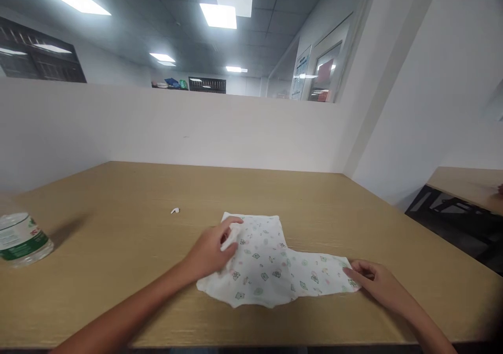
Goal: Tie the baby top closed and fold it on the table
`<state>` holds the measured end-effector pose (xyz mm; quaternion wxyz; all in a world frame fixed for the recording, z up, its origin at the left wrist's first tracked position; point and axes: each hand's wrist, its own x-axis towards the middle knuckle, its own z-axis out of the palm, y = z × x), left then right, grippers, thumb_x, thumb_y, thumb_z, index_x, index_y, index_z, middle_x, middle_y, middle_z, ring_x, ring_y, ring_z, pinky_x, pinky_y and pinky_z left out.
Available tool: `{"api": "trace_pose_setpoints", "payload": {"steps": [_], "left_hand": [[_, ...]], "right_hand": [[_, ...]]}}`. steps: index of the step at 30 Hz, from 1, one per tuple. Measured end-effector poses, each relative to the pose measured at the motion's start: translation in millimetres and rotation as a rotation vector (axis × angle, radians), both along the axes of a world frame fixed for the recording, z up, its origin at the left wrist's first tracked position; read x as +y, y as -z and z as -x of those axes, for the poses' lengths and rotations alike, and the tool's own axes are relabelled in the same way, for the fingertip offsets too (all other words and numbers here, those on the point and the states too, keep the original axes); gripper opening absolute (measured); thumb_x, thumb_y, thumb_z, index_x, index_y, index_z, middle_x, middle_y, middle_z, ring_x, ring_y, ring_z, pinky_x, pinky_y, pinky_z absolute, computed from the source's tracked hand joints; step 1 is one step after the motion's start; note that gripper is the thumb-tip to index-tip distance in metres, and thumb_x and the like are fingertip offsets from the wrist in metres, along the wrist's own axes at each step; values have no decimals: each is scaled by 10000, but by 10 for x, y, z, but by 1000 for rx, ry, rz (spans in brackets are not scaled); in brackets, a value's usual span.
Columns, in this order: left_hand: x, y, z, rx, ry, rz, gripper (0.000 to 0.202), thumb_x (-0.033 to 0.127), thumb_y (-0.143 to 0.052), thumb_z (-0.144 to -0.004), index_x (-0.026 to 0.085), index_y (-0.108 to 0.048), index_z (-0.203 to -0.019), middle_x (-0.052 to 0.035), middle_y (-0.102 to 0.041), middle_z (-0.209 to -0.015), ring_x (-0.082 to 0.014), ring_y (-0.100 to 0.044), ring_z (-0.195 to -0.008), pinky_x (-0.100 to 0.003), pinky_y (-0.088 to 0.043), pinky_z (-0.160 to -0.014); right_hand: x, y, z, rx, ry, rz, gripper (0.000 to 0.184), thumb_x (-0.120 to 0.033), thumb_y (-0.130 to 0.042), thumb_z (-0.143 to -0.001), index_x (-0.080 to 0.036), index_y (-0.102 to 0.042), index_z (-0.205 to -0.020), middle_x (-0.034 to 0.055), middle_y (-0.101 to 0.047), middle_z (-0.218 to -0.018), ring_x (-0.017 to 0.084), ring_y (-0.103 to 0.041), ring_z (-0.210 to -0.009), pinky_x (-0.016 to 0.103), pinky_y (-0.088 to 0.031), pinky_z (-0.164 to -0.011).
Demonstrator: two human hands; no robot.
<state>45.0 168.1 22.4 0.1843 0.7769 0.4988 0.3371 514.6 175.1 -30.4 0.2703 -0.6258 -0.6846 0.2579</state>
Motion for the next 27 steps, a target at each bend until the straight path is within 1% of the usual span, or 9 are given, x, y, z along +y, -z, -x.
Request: {"api": "trace_pose_setpoints", "payload": {"steps": [4,7,10,12,16,19,21,24,27], "left_hand": [[31,188,-336,-30,165,43,602,400,-659,-892,310,-465,-1454,11,-652,-880,-142,-568,-620,-291,-445,-632],[59,322,-285,58,277,-10,480,511,-626,-946,318,-571,-1382,-24,-689,-977,-173,-635,-768,-326,-485,-744],[109,468,-142,179,465,-148,315,431,-661,-934,312,-702,-1223,-69,-669,-1114,-234,-618,-1034,-372,-467,-901],[146,555,-85,217,528,-191,321,386,-679,-925,316,-703,-1237,-79,-648,-1133,-241,-598,-1059,-394,-444,-936],[225,619,-37,169,448,-289,228,383,-589,-1001,281,-729,-1150,-72,-649,-1052,-215,-594,-992,-393,-417,-903],[297,578,66,60,353,-298,250,363,-529,-1037,230,-738,-1007,-59,-662,-989,-183,-596,-930,-358,-419,-863],[351,546,172,50,320,-272,293,394,-533,-1037,212,-729,-918,-47,-665,-914,-177,-591,-885,-352,-414,-846],[429,534,313,92,276,-255,375,439,-544,-1025,193,-683,-779,-35,-649,-813,-177,-575,-827,-355,-403,-830],[487,571,370,122,210,-246,392,428,-546,-1014,187,-638,-720,-29,-636,-786,-180,-565,-811,-353,-403,-815]], "right_hand": [[-45,48,47,32,20,-62,593,-735,-592,-802,-178,-418,-699,13,-417,-701,142,-412,-661,253,-388,-610],[-68,114,77,55,37,-93,561,-707,-595,-824,-181,-441,-708,11,-415,-695,139,-395,-650,251,-373,-589],[-104,120,170,88,92,-139,542,-696,-610,-821,-177,-496,-712,15,-431,-684,141,-405,-637,251,-374,-571],[-136,56,314,120,155,-181,526,-694,-608,-828,-171,-587,-772,24,-465,-683,152,-446,-637,252,-384,-567],[-187,-200,874,178,147,-283,493,-645,-617,-861,-168,-711,-947,69,-642,-833,202,-585,-757,264,-452,-645],[-176,-352,1482,83,39,-354,420,-584,-594,-904,-182,-713,-881,51,-658,-782,175,-564,-673,265,-399,-605],[-153,-357,1903,22,-63,-383,361,-512,-570,-928,-187,-696,-837,38,-637,-713,156,-528,-616,268,-372,-604],[-147,-239,2423,-61,-194,-348,277,-412,-579,-923,-182,-669,-800,26,-622,-667,139,-500,-589,264,-330,-604],[-183,-147,2677,-136,-361,-212,161,-317,-658,-854,-172,-667,-784,13,-652,-705,130,-523,-624,243,-319,-611]]}}
